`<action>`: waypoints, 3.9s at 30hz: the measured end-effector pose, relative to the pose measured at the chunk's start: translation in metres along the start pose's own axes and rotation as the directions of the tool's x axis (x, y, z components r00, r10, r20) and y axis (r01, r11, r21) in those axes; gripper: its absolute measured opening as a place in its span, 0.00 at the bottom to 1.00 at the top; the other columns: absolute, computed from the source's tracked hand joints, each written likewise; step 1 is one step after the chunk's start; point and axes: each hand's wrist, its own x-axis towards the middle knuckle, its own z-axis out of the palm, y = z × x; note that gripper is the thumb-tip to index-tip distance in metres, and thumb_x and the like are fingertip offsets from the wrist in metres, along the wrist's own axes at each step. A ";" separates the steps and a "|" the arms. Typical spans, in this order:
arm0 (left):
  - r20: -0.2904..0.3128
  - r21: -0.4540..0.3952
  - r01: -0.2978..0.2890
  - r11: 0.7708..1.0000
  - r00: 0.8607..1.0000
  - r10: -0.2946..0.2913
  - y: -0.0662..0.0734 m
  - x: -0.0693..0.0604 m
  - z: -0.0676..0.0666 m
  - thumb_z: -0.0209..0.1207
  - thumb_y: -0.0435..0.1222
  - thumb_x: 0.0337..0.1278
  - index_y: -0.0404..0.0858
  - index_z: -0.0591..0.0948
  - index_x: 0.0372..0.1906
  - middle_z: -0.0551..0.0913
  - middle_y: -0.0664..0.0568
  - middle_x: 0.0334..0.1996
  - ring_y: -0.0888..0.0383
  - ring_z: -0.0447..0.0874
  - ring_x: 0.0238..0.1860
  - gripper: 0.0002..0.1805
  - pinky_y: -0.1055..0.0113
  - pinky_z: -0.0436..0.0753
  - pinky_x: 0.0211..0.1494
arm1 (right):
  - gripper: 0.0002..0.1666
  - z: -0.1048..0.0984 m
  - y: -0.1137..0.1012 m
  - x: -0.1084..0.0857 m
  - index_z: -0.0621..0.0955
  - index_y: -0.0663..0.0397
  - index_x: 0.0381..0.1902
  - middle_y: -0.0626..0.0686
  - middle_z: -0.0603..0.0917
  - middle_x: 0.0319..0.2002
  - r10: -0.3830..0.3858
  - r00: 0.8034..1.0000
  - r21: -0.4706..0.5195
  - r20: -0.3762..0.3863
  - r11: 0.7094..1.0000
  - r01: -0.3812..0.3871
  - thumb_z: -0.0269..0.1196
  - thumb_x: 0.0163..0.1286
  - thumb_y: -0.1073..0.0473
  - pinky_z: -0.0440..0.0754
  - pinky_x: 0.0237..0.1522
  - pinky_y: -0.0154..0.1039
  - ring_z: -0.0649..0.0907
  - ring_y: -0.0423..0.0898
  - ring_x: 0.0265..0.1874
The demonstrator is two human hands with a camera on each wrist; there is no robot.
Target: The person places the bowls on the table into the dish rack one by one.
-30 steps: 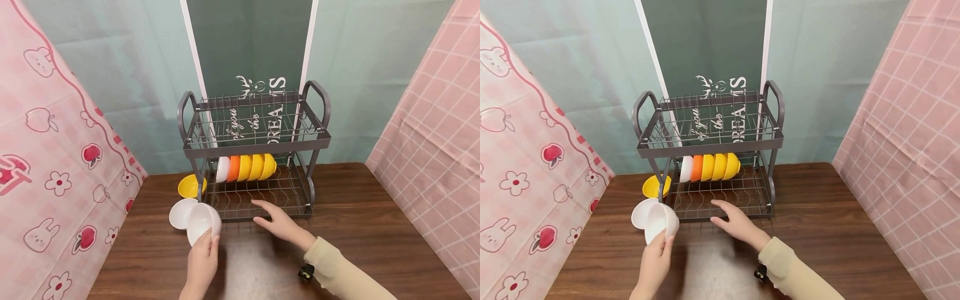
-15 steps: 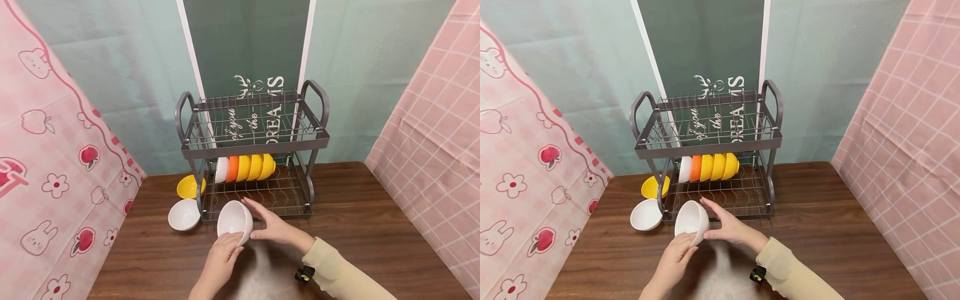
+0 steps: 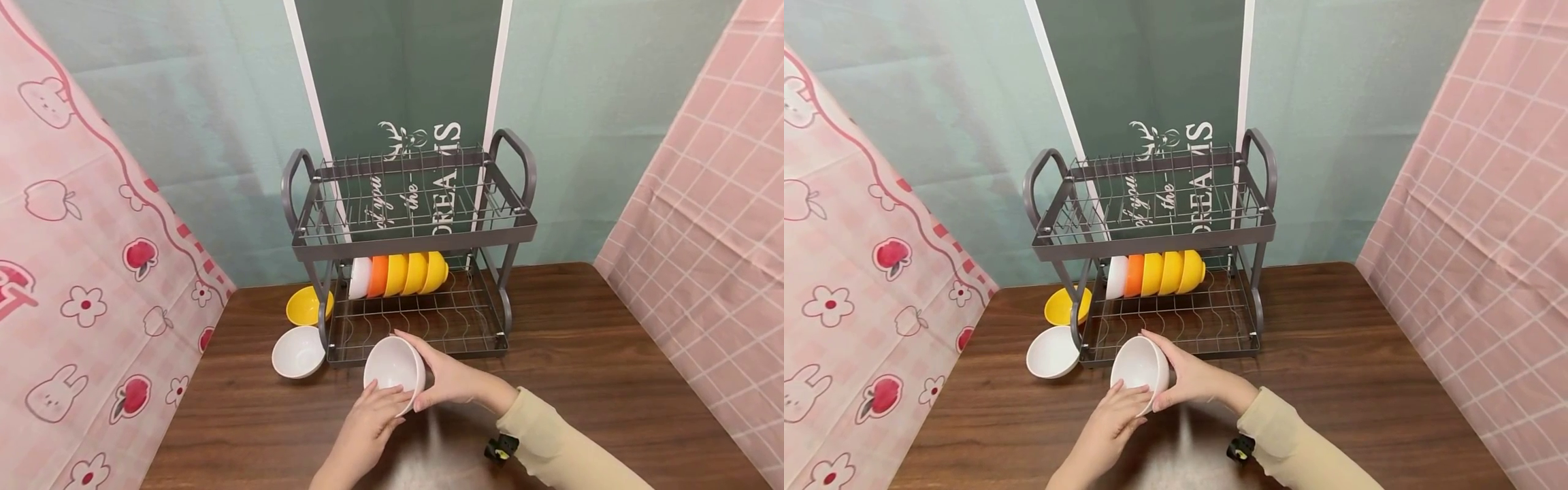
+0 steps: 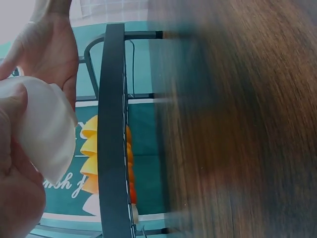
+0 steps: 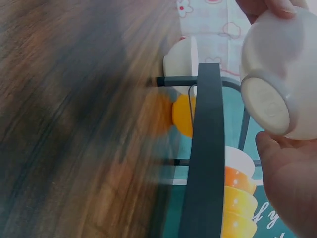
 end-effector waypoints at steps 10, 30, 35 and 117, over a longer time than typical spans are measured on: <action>-0.014 0.026 -0.049 0.998 0.999 0.049 -0.007 0.003 0.002 0.62 0.37 0.44 0.46 0.83 0.47 0.83 0.64 0.49 0.61 0.78 0.55 0.19 0.56 0.66 0.62 | 0.69 0.000 -0.012 0.005 0.51 0.48 0.71 0.56 0.65 0.64 0.030 0.998 -0.150 -0.055 0.988 -0.038 0.78 0.35 0.44 0.74 0.53 0.39 0.73 0.53 0.54; -0.184 0.105 0.257 0.961 0.954 -0.236 -0.052 0.000 -0.005 0.66 0.34 0.41 0.37 0.77 0.54 0.76 0.49 0.57 0.51 0.73 0.60 0.28 0.60 0.71 0.61 | 0.65 -0.016 -0.003 0.033 0.56 0.51 0.69 0.57 0.67 0.63 0.090 0.953 -0.276 -0.290 0.945 -0.173 0.78 0.35 0.49 0.74 0.54 0.50 0.74 0.53 0.55; -0.167 0.192 0.357 0.914 0.930 -0.328 -0.061 -0.006 0.001 0.64 0.32 0.47 0.36 0.78 0.53 0.79 0.49 0.55 0.50 0.76 0.57 0.23 0.56 0.75 0.58 | 0.66 -0.019 -0.001 0.045 0.56 0.54 0.69 0.57 0.66 0.64 0.126 0.933 -0.283 -0.337 0.932 -0.228 0.78 0.35 0.49 0.73 0.57 0.51 0.73 0.53 0.56; -0.284 0.035 0.301 0.953 0.917 -0.280 -0.080 -0.015 0.025 0.55 0.18 0.39 0.31 0.81 0.47 0.82 0.47 0.47 0.48 0.77 0.54 0.23 0.71 0.67 0.63 | 0.66 0.027 0.020 0.135 0.50 0.56 0.71 0.57 0.56 0.69 0.161 0.920 -0.467 -0.356 0.822 -0.325 0.75 0.42 0.49 0.67 0.65 0.46 0.66 0.51 0.63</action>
